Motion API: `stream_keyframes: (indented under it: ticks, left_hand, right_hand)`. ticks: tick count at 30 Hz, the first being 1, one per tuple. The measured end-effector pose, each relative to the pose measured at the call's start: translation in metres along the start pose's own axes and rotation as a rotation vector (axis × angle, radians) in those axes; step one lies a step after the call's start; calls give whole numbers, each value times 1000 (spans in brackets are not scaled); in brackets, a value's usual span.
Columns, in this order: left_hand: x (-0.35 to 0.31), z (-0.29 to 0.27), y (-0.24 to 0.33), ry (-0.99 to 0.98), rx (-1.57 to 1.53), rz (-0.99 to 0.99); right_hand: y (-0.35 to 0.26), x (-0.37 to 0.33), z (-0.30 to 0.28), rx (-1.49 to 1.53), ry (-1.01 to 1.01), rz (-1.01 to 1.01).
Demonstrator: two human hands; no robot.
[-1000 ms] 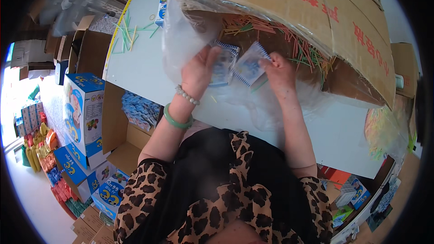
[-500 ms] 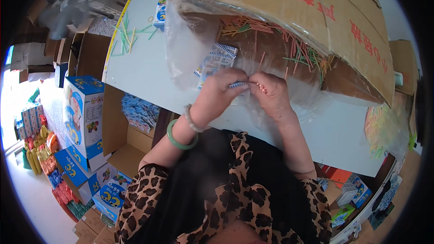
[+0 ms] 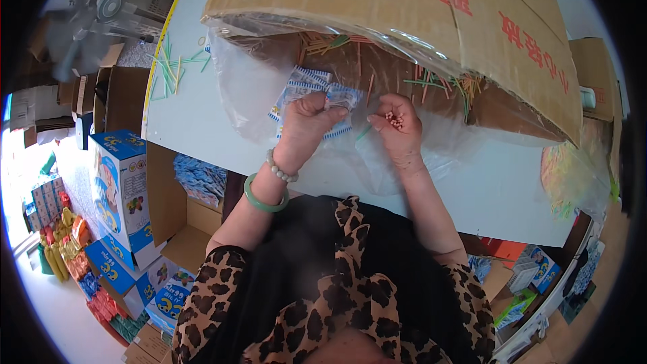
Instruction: Packaging small packets and blue material bundles into cardboard boxes.
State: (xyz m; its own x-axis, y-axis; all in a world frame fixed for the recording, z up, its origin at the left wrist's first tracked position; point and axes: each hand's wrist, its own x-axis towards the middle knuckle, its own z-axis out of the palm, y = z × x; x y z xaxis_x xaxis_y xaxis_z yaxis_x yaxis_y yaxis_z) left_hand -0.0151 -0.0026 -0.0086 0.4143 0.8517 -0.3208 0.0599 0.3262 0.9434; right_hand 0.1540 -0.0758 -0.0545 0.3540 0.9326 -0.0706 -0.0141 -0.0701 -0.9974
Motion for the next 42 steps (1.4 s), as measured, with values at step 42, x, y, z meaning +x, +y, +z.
stream_keyframes:
  ticks: [42]
  left_hand:
    - [2,7,4,-140,-30,-51]
  right_hand:
    - [-83,31,41,331,119,-279]
